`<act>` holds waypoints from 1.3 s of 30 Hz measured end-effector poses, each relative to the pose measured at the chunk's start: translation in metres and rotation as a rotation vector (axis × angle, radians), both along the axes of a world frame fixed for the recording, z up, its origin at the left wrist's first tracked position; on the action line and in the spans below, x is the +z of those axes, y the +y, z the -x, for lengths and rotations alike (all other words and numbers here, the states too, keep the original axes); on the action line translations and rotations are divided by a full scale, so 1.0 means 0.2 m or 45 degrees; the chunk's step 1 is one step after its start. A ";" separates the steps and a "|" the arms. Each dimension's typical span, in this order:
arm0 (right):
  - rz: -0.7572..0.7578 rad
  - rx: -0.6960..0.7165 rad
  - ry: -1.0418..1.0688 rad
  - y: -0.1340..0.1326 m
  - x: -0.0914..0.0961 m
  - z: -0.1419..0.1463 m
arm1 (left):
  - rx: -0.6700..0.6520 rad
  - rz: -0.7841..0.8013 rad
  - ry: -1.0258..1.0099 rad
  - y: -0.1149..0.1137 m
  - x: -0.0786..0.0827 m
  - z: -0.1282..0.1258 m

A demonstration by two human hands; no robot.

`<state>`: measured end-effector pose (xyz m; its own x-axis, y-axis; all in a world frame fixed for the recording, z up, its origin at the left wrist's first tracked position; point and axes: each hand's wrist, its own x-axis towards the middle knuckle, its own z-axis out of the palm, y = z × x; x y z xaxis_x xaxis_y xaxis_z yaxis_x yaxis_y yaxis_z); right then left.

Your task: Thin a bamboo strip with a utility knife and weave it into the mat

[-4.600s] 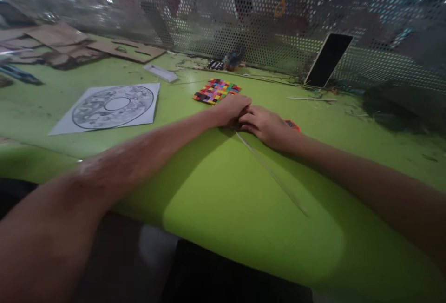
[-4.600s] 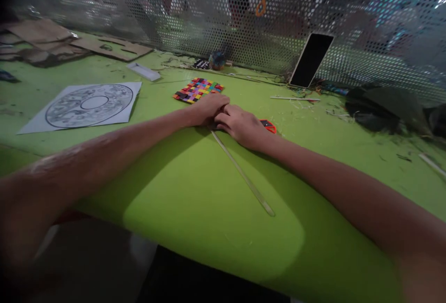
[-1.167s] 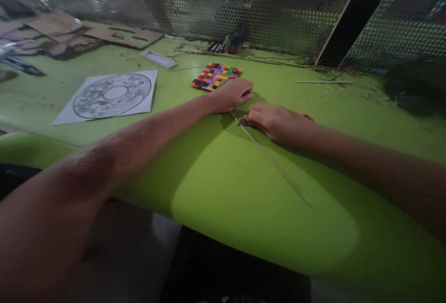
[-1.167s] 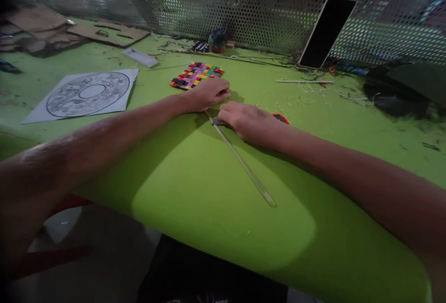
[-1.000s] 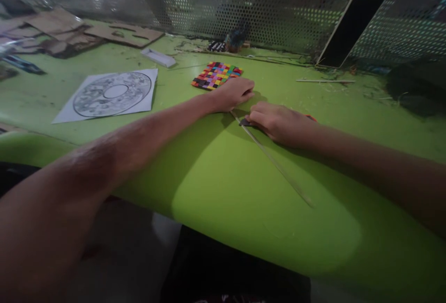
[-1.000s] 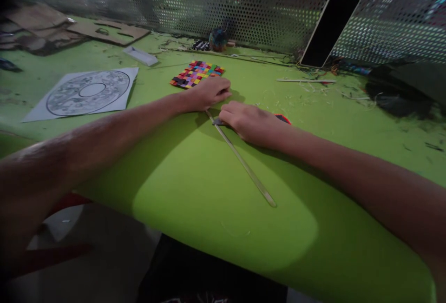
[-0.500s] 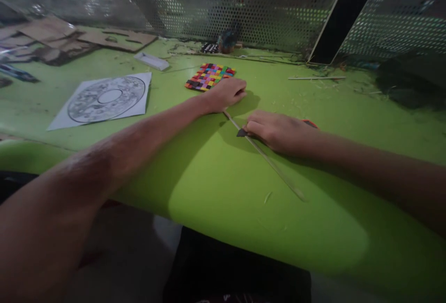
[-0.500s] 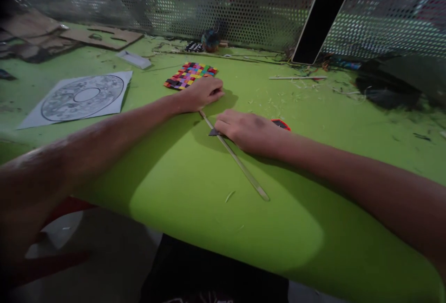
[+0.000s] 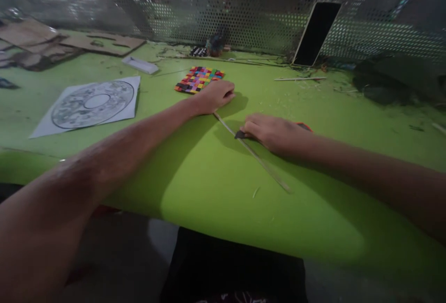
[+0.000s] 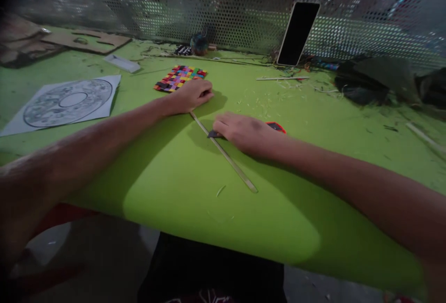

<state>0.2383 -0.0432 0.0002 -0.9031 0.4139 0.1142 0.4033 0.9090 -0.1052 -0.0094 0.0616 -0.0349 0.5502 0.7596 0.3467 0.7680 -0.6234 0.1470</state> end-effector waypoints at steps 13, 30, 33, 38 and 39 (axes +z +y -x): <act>-0.032 0.061 0.011 0.15 -0.02 0.12 | -0.001 0.129 0.033 -0.05 0.07 0.00; -0.023 0.033 -0.049 0.02 0.01 -0.01 | 0.002 0.054 -0.033 0.00 0.01 0.01; -0.016 0.023 -0.054 0.01 0.01 -0.02 | -0.004 0.048 -0.023 0.00 0.01 0.02; -0.021 0.027 -0.060 -0.03 0.03 -0.04 | -0.004 0.031 -0.049 0.01 0.00 0.02; -0.019 0.026 -0.065 -0.04 0.03 -0.05 | -0.001 0.032 -0.055 0.01 0.00 0.02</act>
<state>0.2476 -0.0506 0.0070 -0.9162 0.3939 0.0736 0.3892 0.9184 -0.0713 -0.0140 0.0645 -0.0358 0.5359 0.7678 0.3511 0.7600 -0.6198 0.1953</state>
